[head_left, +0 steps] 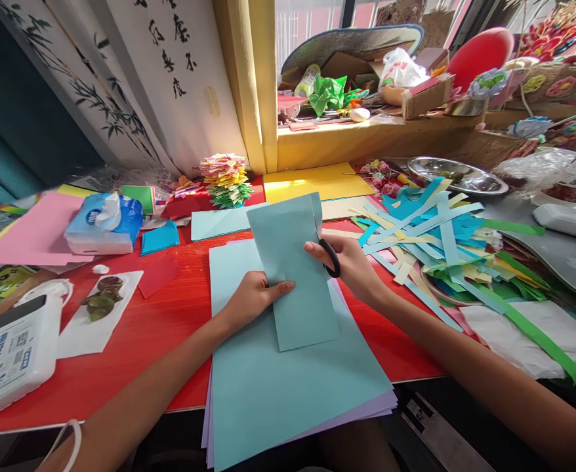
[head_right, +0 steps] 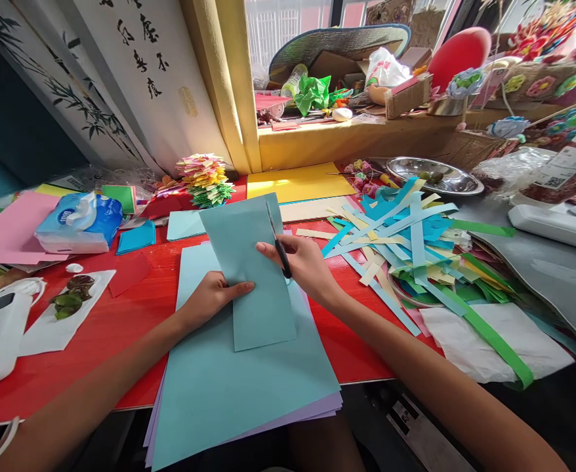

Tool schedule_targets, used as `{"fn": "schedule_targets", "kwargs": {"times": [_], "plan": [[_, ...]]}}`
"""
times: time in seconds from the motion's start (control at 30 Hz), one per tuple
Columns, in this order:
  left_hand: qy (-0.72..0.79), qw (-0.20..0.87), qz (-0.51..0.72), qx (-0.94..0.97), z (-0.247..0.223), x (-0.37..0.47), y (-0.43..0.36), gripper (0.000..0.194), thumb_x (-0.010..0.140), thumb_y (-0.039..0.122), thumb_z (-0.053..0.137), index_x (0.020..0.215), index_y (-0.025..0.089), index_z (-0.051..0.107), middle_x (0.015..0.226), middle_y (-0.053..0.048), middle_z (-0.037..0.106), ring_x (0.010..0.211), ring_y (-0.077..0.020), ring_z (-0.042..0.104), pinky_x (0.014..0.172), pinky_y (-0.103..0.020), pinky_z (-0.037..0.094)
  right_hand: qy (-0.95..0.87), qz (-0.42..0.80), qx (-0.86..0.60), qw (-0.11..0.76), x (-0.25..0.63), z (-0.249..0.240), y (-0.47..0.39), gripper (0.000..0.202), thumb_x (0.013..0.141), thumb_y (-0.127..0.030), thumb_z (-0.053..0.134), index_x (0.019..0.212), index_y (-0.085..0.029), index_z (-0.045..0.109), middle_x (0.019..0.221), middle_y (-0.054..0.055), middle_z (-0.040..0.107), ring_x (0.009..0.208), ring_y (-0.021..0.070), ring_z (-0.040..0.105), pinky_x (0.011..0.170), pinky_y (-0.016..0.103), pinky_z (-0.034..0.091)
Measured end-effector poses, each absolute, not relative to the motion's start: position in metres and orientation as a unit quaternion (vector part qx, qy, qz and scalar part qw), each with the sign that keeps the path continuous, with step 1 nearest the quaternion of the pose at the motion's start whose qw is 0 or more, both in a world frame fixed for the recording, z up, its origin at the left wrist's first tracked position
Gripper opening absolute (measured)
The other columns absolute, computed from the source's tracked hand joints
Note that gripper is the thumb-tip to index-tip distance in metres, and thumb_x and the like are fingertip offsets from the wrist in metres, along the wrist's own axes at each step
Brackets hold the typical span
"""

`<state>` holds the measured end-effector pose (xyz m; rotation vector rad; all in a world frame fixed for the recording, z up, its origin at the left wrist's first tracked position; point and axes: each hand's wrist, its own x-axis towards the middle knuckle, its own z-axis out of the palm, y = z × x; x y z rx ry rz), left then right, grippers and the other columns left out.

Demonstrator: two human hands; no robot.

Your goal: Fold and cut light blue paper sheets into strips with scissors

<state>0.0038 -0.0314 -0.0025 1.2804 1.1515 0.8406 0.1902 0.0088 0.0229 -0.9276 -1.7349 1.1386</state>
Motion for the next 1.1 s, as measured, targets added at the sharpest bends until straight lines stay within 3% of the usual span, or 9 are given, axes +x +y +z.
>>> {"fn": "schedule_targets", "kwargs": {"times": [0.4,0.6,0.9,1.0,1.1], "plan": [[0.492,0.567,0.34,0.567,-0.004,0.005,-0.032,0.035,0.069,0.045,0.065,0.085,0.015,0.069,0.094,-0.006,0.07,0.086,-0.0262,0.065,0.076,-0.035,0.052,-0.662,0.469,-0.377,0.446,0.19,0.028,0.009,0.048,0.068,-0.062,0.058,0.06,-0.018,0.041,0.059,-0.004,0.032,0.053,0.0077,0.029,0.044,0.022,0.022],[0.49,0.568,0.325,0.576,-0.002,0.006,-0.033,0.034,0.07,0.046,0.064,0.085,0.016,0.07,0.093,-0.006,0.07,0.086,-0.0255,0.065,0.076,-0.034,0.052,-0.647,0.491,-0.374,0.447,0.19,0.029,0.009,0.045,0.07,-0.062,0.055,0.073,-0.016,0.054,0.068,0.0,0.046,0.059,0.0097,0.04,0.047,0.021,0.031],[0.474,0.618,0.35,0.521,-0.001,0.006,-0.03,0.034,0.067,0.038,0.069,0.091,0.015,0.07,0.088,-0.006,0.071,0.084,-0.0247,0.064,0.077,-0.036,0.051,-0.635,0.478,-0.384,0.47,0.191,0.019,0.013,0.045,0.07,-0.062,0.056,0.068,-0.017,0.049,0.062,-0.002,0.044,0.054,0.0088,0.04,0.045,0.022,0.03],[0.467,0.631,0.388,0.482,0.002,0.006,-0.03,0.029,0.065,0.035,0.071,0.086,0.014,0.07,0.084,-0.006,0.071,0.078,-0.0233,0.065,0.073,-0.035,0.051,-0.631,0.478,-0.383,0.476,0.193,0.021,0.015,0.042,0.074,-0.059,0.054,0.07,-0.017,0.049,0.058,-0.003,0.044,0.05,0.0084,0.041,0.045,0.023,0.03],[0.456,0.613,0.492,0.417,0.005,0.003,-0.027,0.023,0.061,0.028,0.072,0.08,0.015,0.07,0.081,-0.004,0.071,0.074,-0.02,0.064,0.07,-0.031,0.05,-0.623,0.481,-0.385,0.482,0.196,0.025,0.02,0.039,0.077,-0.055,0.052,0.087,-0.018,0.051,0.063,-0.002,0.048,0.053,0.0095,0.047,0.046,0.022,0.034]]}}
